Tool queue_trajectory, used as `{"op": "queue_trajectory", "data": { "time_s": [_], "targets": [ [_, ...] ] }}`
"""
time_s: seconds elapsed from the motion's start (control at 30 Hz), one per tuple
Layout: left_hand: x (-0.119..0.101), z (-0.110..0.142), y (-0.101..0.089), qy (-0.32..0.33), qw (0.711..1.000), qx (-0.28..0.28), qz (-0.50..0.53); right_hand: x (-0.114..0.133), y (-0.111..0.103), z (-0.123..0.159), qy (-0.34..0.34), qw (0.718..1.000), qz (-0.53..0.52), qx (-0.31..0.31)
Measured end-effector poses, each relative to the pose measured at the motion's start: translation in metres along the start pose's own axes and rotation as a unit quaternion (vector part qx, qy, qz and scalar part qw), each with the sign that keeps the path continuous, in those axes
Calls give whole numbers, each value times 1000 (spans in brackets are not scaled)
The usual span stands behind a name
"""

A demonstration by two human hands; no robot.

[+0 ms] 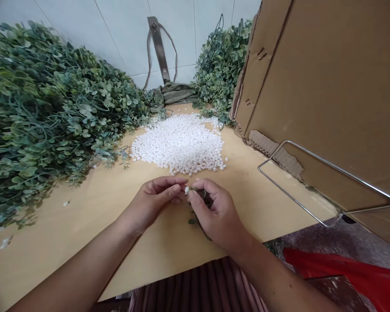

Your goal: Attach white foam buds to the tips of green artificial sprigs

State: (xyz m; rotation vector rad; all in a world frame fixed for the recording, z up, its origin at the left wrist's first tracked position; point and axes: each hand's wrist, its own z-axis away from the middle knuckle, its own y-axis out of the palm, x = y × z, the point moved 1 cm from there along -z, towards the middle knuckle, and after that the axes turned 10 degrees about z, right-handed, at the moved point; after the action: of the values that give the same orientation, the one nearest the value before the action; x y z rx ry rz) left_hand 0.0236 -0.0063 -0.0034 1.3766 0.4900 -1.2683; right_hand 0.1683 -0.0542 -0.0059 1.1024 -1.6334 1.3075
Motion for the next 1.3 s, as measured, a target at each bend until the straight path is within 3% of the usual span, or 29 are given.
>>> {"op": "queue_trajectory", "data": {
  "time_s": [0.17, 0.3, 0.4, 0.5, 0.67, 0.8, 1.0, 1.1, 1.17, 1.3],
  "targets": [
    [2, -3, -3, 6, 997, -30, -66, 0, -10, -1, -17, 985, -166, -52],
    [4, 0, 10, -41, 993, 60, -98, 3, -13, -4, -57, 971, -230, -31],
    [5, 3, 21, -51, 988, 133, -61, 4, -11, -3, -94, 971, -221, 21],
    [5, 5, 26, -42, 986, 159, -15, 5, -10, -2, -128, 974, -175, 69],
    [4, 8, 27, -18, 990, 135, -44, 15, -11, -2, -173, 973, -99, 119],
    [8, 6, 23, -41, 992, 113, -29, 17, -16, 3, -189, 969, -72, 139],
    [14, 1, 15, -62, 994, 89, 8, 4, -32, 9, -88, 992, -78, -38],
    [14, 1, 14, -55, 995, 79, 14, 3, -37, 6, -69, 986, -150, 33],
    [15, 1, 14, -43, 996, 75, 14, 5, -36, 4, -43, 985, -142, 83],
    [16, 3, 17, -26, 997, 74, 7, 4, -25, -1, 36, 999, -26, 26]
  ]
}}
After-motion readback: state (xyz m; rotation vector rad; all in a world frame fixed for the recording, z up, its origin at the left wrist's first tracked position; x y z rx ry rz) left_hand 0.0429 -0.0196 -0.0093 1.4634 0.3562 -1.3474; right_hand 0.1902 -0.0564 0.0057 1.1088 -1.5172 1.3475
